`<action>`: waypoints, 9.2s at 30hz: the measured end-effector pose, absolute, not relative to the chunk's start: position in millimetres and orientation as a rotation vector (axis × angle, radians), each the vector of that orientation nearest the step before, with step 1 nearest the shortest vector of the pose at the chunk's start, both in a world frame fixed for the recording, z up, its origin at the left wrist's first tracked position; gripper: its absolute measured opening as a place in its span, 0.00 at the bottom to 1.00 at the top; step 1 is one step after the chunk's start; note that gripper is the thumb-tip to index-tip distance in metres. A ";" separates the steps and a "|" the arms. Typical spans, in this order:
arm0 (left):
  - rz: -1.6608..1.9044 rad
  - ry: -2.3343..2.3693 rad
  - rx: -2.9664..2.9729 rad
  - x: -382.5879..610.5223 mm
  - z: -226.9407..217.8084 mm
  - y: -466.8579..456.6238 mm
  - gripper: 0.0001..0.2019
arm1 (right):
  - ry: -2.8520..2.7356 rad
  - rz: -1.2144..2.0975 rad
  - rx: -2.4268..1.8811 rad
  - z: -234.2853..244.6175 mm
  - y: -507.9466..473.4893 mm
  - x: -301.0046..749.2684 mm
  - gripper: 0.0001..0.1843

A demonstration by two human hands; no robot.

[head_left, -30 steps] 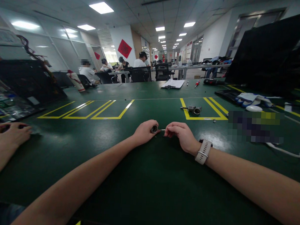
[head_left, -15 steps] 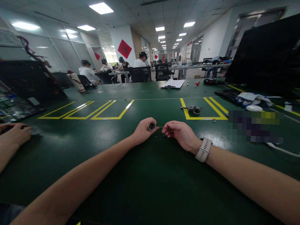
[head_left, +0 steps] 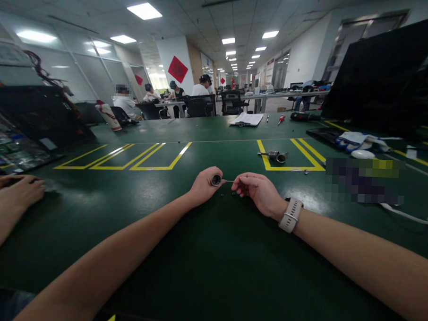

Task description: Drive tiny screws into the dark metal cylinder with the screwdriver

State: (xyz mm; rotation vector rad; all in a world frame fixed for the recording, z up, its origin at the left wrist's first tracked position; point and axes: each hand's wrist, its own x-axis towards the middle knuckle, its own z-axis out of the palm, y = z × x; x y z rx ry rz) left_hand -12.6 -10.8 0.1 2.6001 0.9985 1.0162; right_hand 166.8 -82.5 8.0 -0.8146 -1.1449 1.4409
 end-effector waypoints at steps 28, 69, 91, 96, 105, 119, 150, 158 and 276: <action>0.971 0.925 2.573 -12.4 0.2 -8.6 0.08 | -1.125 1.478 -0.803 8.0 -81.8 167.6 0.07; 0.942 0.986 2.734 -12.2 -1.8 -8.4 0.06 | -1.022 1.356 -0.809 3.7 -79.8 168.1 0.06; 1.212 1.459 2.354 -13.5 -2.1 -6.5 0.09 | -1.371 0.899 -1.194 -4.0 -76.0 163.2 0.06; 1.281 1.500 2.204 -12.4 0.8 -6.1 0.07 | -1.671 0.834 -1.338 -8.7 -70.3 156.7 0.09; 1.660 1.528 1.917 -22.3 8.6 4.2 0.10 | -2.031 0.864 -1.136 1.9 -77.8 116.4 0.09; 1.401 1.205 1.654 -20.1 51.1 -48.9 0.19 | -2.595 0.857 -0.753 26.7 -181.4 201.3 0.16; 0.712 0.766 1.200 -3.2 41.2 -131.9 0.14 | -1.130 1.219 -1.204 7.7 -157.6 211.0 0.16; 0.716 0.764 1.111 -3.0 38.3 -134.2 0.18 | -1.812 0.619 -1.182 19.5 -177.6 204.3 0.15; 0.747 0.969 1.455 9.5 29.2 -145.7 0.11 | -2.217 -0.048 -0.759 25.3 -207.7 184.0 0.04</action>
